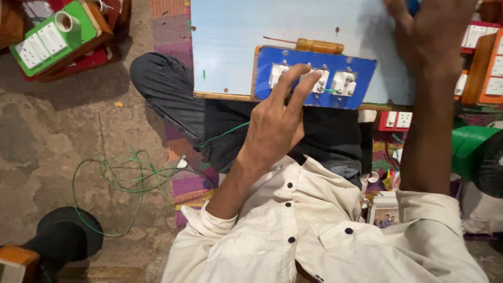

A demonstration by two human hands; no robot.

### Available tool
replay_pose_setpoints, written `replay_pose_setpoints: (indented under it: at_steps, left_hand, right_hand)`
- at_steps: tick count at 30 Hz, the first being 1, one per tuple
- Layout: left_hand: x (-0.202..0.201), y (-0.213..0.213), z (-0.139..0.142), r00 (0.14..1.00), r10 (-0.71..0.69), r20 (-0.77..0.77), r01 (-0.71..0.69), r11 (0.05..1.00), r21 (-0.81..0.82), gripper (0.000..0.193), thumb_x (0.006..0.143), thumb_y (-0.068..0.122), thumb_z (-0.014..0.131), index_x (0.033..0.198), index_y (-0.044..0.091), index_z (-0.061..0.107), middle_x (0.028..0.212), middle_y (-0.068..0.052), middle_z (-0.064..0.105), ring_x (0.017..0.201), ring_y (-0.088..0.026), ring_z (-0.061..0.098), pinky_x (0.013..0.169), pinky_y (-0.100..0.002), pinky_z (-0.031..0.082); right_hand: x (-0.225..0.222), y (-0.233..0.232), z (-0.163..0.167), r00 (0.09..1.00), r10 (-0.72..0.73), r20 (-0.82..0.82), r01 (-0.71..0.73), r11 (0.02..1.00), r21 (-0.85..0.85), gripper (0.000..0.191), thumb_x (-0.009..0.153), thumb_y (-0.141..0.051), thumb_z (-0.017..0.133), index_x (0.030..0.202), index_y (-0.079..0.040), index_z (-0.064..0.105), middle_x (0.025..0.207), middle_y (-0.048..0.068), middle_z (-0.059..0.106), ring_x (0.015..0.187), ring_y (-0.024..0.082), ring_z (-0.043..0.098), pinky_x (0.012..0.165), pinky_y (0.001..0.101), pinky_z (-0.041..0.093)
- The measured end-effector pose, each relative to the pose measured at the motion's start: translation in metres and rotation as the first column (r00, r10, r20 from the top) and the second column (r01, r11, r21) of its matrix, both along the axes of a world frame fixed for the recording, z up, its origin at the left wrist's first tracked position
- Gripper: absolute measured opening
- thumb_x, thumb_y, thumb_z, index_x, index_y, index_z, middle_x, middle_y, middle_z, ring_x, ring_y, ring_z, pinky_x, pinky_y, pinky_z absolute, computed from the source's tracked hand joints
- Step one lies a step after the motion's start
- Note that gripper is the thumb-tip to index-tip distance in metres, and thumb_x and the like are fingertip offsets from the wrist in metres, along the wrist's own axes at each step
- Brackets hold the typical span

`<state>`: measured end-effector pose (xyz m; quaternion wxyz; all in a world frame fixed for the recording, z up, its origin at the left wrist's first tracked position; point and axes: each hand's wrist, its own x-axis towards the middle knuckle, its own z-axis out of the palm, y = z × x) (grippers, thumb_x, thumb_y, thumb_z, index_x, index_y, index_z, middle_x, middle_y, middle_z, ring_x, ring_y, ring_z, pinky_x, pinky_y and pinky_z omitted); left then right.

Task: The person sits on the floor and wires a blue electrical board with three white sockets using green wire. They use pliers to strip wire ends and a screwdriver to tighten connections at the socket terminals. The person repeatedly strips, inserts, and secures wire segments between the sockets.

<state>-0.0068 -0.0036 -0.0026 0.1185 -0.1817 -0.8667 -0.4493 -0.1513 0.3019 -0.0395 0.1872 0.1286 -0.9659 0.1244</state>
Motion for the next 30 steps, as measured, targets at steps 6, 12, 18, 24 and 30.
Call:
replay_pose_setpoints:
  at_steps: [6,12,18,24,30]
  left_hand:
    - [0.038,-0.011,0.01,0.905,0.312,0.289,-0.372,0.911,0.181,0.043,0.089,0.009,0.085,0.126,0.012,0.063,0.125,-0.008,0.063,0.076,-0.015,0.07,0.066,-0.028,0.06]
    - [0.036,-0.053,0.012,0.876,0.477,-0.072,-0.477,0.879,0.012,0.021,0.093,0.008,0.087,0.112,0.011,0.078,0.105,-0.002,0.067,0.096,-0.02,0.067,0.08,-0.033,0.055]
    - [0.018,-0.049,0.018,0.868,0.479,-0.127,-0.489,0.87,-0.06,0.022,0.086,0.009,0.089,0.104,0.013,0.078,0.095,-0.003,0.063,0.089,-0.021,0.058,0.079,-0.036,0.048]
    - [0.019,-0.04,0.02,0.873,0.476,-0.107,-0.481,0.876,-0.025,0.022,0.082,0.012,0.09,0.1,0.014,0.078,0.089,-0.002,0.06,0.085,-0.022,0.055,0.079,-0.038,0.045]
    - [0.03,-0.04,0.016,0.923,0.331,0.197,-0.382,0.853,0.356,0.016,0.093,0.004,0.082,0.107,0.009,0.078,0.099,-0.005,0.073,0.089,-0.015,0.072,0.077,-0.028,0.058]
  right_hand:
    - [0.113,-0.026,0.038,0.98,-0.186,-0.072,0.086,0.721,-0.687,0.034,0.102,-0.04,0.065,0.107,-0.007,0.065,0.08,0.011,0.061,0.06,0.019,0.056,0.054,0.0298,0.047]
    - [0.173,-0.095,0.053,0.355,0.834,0.423,0.367,0.292,-0.883,0.042,0.1,-0.03,0.053,0.124,0.002,0.065,0.111,0.012,0.065,0.098,0.018,0.062,0.084,0.032,0.052]
    - [0.168,-0.174,0.019,0.351,0.723,0.595,0.637,0.282,-0.718,0.046,0.099,-0.03,0.055,0.13,0.002,0.061,0.119,0.01,0.069,0.114,0.019,0.065,0.105,0.0352,0.049]
    - [0.171,-0.187,0.006,0.546,0.539,0.642,0.423,0.484,-0.766,0.039,0.098,-0.021,0.06,0.13,0.001,0.062,0.112,0.012,0.069,0.101,0.014,0.064,0.091,0.0322,0.052]
    - [0.173,-0.175,0.033,0.762,0.364,0.536,0.1,0.751,-0.653,0.025,0.09,-0.014,0.072,0.111,-0.001,0.067,0.088,0.014,0.07,0.075,0.022,0.065,0.07,0.0388,0.052]
